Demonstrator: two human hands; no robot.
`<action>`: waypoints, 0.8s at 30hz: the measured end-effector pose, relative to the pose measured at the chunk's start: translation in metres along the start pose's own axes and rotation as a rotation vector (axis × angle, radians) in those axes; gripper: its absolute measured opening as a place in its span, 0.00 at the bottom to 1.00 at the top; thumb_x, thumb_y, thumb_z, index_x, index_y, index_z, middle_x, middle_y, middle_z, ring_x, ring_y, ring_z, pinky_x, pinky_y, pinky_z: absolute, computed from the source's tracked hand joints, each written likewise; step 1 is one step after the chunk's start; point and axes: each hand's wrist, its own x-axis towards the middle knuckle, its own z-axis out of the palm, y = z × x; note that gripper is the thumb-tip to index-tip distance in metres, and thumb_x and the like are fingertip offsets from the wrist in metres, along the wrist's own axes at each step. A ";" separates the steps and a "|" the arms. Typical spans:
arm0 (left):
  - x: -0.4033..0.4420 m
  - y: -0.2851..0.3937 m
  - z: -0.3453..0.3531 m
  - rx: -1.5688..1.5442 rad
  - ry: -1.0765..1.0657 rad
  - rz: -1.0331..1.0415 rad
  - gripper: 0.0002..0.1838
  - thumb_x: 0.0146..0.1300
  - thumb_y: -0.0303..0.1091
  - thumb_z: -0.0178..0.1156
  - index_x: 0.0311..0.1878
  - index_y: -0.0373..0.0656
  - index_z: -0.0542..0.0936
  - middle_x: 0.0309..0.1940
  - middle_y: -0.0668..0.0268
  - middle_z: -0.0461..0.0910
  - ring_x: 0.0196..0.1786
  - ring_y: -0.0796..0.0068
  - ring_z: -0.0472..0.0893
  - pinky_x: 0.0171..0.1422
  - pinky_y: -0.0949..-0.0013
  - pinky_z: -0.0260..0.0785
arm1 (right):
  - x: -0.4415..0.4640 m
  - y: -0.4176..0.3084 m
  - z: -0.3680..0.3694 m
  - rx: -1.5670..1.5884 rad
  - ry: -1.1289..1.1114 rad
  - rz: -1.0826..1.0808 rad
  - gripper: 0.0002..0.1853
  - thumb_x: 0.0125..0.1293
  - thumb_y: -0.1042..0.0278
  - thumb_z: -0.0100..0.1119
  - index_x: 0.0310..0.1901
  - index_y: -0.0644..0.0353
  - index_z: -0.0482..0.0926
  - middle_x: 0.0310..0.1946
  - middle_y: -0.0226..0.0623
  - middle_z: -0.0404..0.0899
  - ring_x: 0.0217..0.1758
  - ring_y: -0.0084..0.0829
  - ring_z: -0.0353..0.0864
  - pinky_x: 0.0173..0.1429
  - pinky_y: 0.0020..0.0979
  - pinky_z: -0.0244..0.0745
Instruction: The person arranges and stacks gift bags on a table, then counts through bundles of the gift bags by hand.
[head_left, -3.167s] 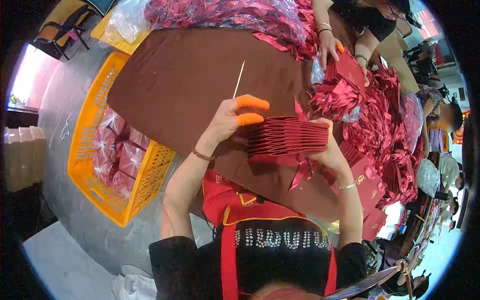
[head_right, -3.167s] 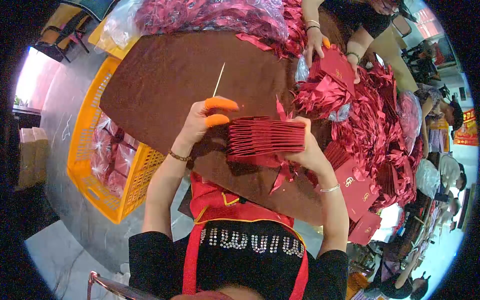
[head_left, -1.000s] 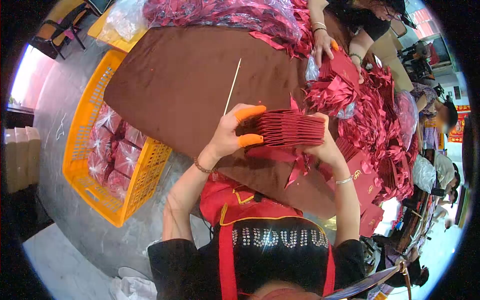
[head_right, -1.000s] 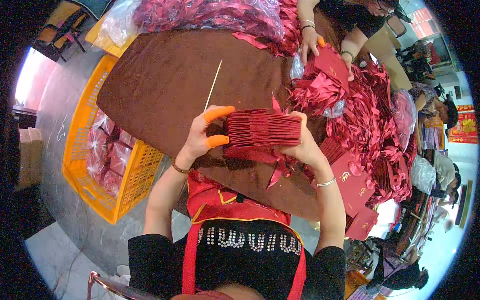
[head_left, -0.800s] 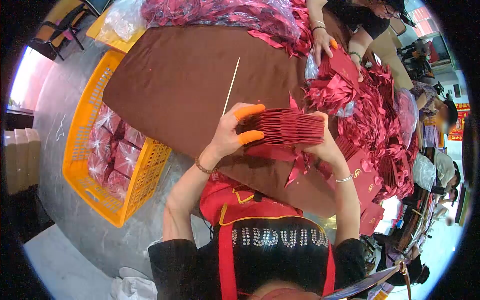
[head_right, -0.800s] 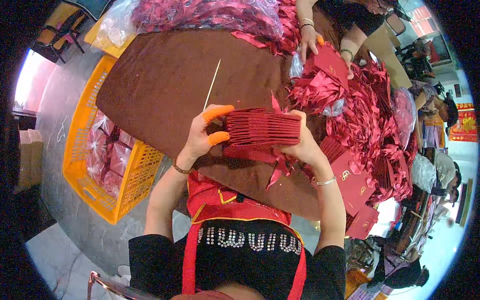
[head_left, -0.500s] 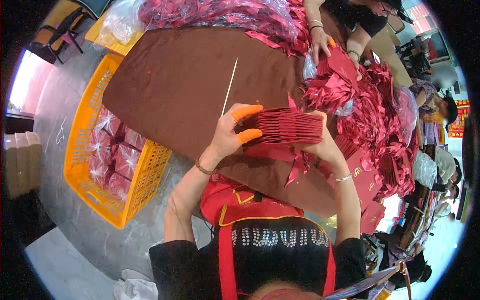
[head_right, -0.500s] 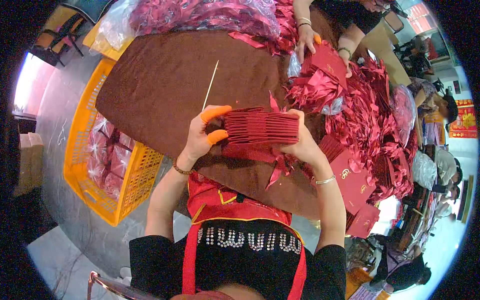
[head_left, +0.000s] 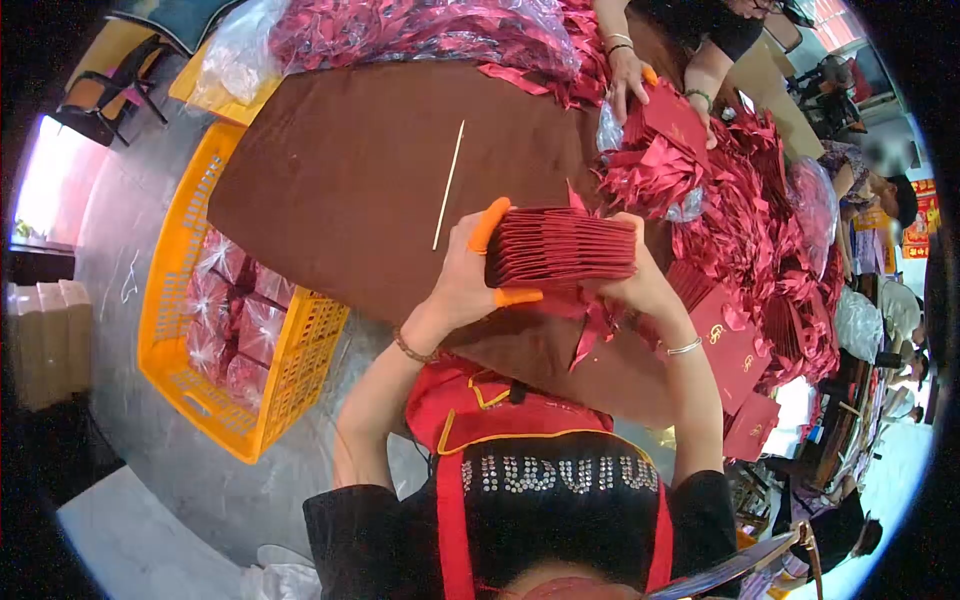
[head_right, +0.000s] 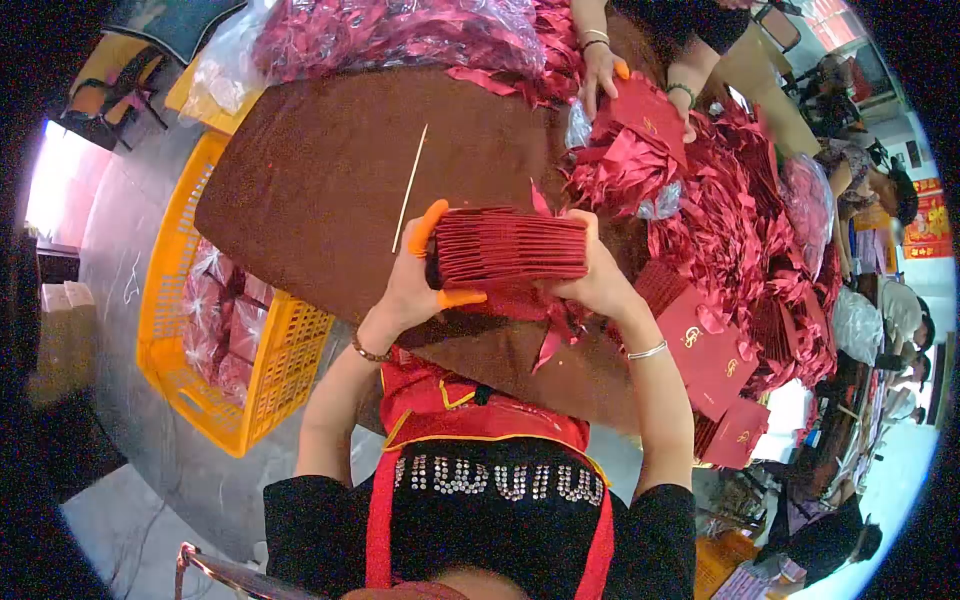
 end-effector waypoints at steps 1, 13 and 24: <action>0.000 -0.001 0.003 -0.088 0.008 -0.042 0.60 0.33 0.37 0.79 0.69 0.43 0.51 0.59 0.60 0.64 0.63 0.64 0.62 0.67 0.62 0.56 | -0.001 -0.003 0.000 0.002 0.008 0.003 0.45 0.39 0.74 0.73 0.57 0.63 0.52 0.47 0.39 0.70 0.52 0.28 0.70 0.60 0.29 0.63; 0.014 -0.006 0.013 -0.367 0.207 0.003 0.54 0.37 0.21 0.75 0.66 0.43 0.49 0.57 0.58 0.68 0.58 0.67 0.72 0.61 0.62 0.68 | 0.013 -0.015 0.007 0.249 0.149 0.131 0.40 0.39 0.73 0.73 0.53 0.61 0.58 0.41 0.35 0.73 0.45 0.28 0.75 0.48 0.28 0.72; 0.011 -0.007 0.035 -0.485 0.324 -0.250 0.40 0.37 0.19 0.73 0.56 0.38 0.63 0.47 0.63 0.74 0.53 0.68 0.74 0.60 0.63 0.68 | 0.013 -0.006 0.020 0.375 0.190 0.153 0.35 0.40 0.65 0.76 0.48 0.60 0.63 0.43 0.38 0.75 0.48 0.30 0.75 0.55 0.32 0.68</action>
